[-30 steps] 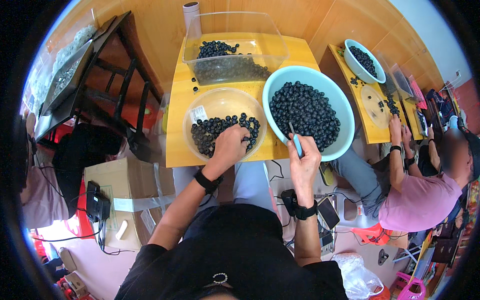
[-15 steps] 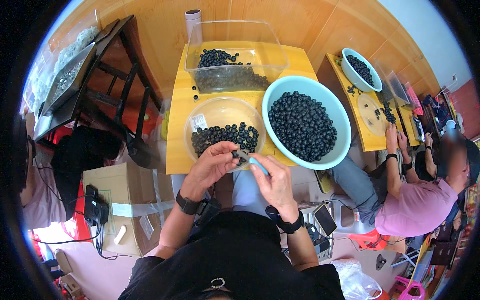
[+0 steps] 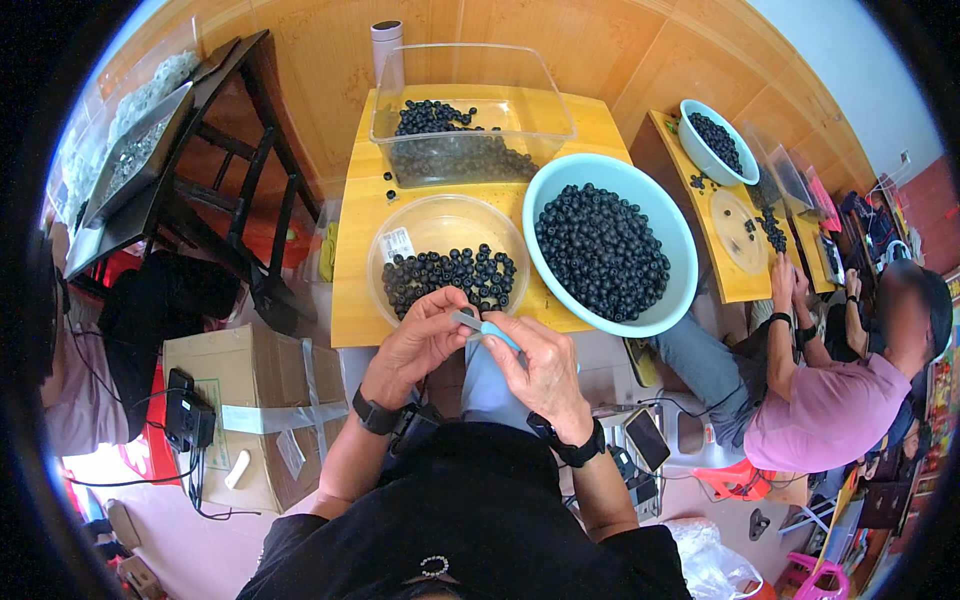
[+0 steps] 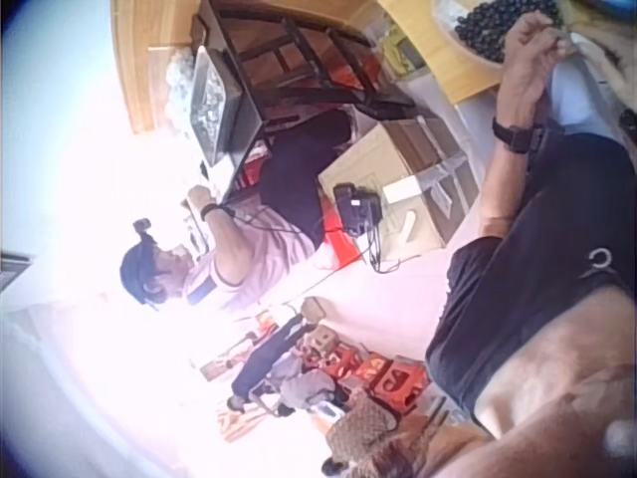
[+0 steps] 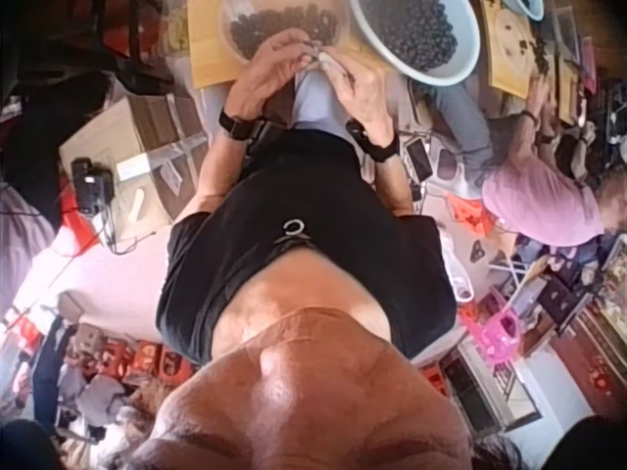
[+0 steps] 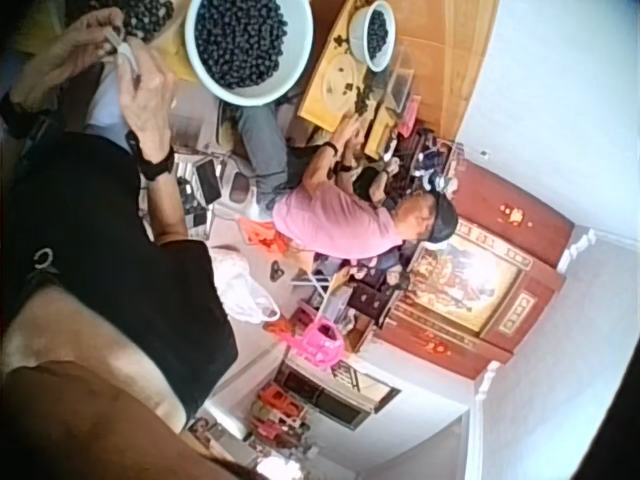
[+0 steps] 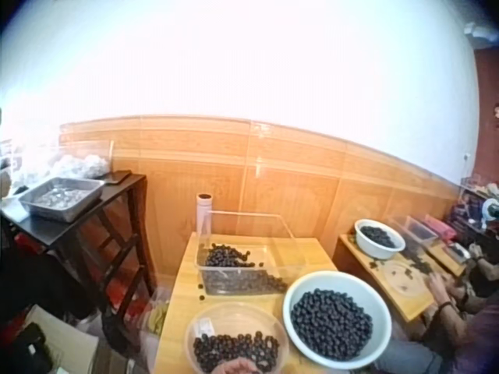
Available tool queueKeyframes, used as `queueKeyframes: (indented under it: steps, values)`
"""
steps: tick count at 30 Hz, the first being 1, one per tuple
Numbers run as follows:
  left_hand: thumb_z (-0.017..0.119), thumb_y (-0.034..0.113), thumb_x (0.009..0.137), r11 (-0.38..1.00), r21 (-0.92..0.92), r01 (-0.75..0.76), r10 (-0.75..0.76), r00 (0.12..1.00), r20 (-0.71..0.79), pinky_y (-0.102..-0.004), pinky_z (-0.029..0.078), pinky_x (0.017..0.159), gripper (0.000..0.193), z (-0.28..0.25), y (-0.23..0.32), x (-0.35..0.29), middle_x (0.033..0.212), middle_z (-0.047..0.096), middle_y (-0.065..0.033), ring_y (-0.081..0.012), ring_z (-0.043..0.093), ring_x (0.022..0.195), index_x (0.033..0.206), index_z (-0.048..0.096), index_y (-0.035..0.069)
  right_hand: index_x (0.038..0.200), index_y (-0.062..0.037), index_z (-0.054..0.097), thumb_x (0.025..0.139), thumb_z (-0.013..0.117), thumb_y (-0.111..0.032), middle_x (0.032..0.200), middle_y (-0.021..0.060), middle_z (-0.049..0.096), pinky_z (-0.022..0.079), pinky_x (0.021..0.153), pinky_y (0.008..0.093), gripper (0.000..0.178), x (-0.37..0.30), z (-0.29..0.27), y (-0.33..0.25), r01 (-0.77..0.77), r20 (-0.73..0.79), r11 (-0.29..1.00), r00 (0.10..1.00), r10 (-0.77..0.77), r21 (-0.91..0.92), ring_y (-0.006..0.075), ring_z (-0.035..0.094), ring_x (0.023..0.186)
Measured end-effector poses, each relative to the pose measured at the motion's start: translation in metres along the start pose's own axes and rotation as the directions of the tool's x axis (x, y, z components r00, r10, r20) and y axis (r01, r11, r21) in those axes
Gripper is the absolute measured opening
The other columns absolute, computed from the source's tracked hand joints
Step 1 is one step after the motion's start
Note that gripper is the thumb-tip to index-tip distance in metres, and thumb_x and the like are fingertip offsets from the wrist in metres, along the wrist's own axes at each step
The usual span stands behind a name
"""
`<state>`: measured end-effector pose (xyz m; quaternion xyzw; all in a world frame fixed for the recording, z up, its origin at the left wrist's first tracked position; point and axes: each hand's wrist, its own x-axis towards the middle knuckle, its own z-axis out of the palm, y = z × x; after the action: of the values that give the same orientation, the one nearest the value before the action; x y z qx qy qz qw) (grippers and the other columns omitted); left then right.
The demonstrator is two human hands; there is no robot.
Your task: Sorting and inspecting small black spherical plastic components into containers using hands and a small probing tool.
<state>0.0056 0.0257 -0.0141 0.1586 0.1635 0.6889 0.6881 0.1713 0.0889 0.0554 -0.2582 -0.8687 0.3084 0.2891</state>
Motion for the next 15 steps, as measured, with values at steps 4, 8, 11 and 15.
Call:
queueKeyframes:
  steps: [4,8,11,15]
  values:
    - [0.061,0.002,0.085,1.0,0.01,-0.003,0.003,1.0,-0.018,-0.0223,0.056,0.069,0.014,0.0,0.0,-0.001,0.089,0.064,-0.0068,-0.012,0.064,0.075,0.098,0.057,0.003,0.098,-0.0031,0.066,0.081,0.065,-0.012,0.069,0.0116,0.06,0.042,0.048,0.0321,0.02,0.0,-0.001,0.001,0.008,0.014,1.0,1.0,-0.009,0.025,0.023,0.054,0.051]
    - [0.061,0.002,0.084,1.0,0.011,-0.016,0.016,1.0,-0.024,-0.0223,0.056,0.068,0.012,-0.001,0.001,-0.003,0.087,0.064,-0.0073,-0.012,0.064,0.072,0.096,0.058,0.003,0.099,-0.0032,0.065,0.081,0.064,-0.013,0.069,0.0119,0.06,0.041,0.048,0.0319,0.021,0.001,0.001,0.004,0.016,0.035,0.999,0.999,-0.017,0.037,0.023,0.054,0.051]
    - [0.061,0.001,0.084,1.0,0.009,-0.013,0.013,1.0,0.0,-0.0226,0.056,0.067,0.011,0.002,0.005,-0.004,0.086,0.064,-0.0082,-0.0126,0.064,0.07,0.094,0.058,0.002,0.098,-0.002,0.066,0.083,0.063,-0.015,0.068,0.0121,0.061,0.042,0.049,0.033,0.02,0.003,0.002,0.012,-0.015,0.053,0.999,0.999,0.013,0.051,0.0232,0.055,0.051]
    - [0.062,0.001,0.084,1.0,-0.002,-0.003,0.003,0.99,0.14,-0.0228,0.056,0.066,0.011,0.012,0.009,-0.012,0.087,0.065,-0.0093,-0.0135,0.065,0.073,0.094,0.059,0.002,0.094,0.0002,0.066,0.085,0.061,-0.015,0.07,0.0132,0.063,0.043,0.051,0.0325,0.019,0.0,0.001,0.042,-0.048,-0.13,0.998,0.991,0.043,-0.04,0.0228,0.057,0.054]
